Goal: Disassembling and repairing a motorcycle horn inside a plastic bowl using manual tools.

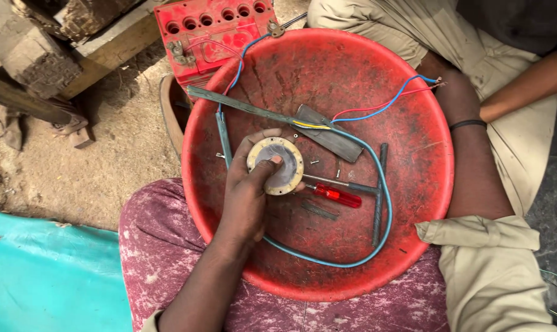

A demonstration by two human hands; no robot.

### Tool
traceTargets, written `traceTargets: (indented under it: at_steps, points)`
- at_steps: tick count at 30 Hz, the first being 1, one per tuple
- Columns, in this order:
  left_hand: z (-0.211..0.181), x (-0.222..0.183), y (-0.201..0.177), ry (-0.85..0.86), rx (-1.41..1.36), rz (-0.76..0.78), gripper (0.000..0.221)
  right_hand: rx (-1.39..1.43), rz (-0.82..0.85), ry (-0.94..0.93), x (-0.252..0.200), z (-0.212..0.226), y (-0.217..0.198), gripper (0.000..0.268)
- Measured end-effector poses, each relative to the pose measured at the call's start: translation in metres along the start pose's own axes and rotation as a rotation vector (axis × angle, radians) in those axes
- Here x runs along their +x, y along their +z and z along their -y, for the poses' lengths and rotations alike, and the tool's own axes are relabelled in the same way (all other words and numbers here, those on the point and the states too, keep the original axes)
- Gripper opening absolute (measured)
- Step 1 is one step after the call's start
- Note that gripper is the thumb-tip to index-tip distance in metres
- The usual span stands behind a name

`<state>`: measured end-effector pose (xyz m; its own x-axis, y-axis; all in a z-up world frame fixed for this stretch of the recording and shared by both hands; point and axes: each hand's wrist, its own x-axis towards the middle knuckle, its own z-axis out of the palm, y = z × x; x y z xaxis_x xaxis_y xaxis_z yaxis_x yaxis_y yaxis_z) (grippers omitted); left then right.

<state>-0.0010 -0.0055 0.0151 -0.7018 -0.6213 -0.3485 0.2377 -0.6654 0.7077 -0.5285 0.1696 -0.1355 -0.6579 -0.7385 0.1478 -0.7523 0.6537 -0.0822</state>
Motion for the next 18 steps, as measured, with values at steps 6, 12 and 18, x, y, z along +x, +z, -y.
traceTargets:
  at_steps: [6,12,18]
  points:
    - [-0.001,-0.001,0.0,-0.001,0.001,0.002,0.039,0.192,-0.18,0.016,-0.021,0.057,-0.065,0.029]
    - [0.0,0.001,-0.001,0.015,0.013,-0.002,0.038,0.556,-0.39,-0.186,-0.024,0.041,-0.11,0.02]
    - [-0.001,-0.003,0.002,-0.009,0.008,0.01,0.038,1.024,-0.549,-0.009,-0.09,0.136,-0.214,0.03]
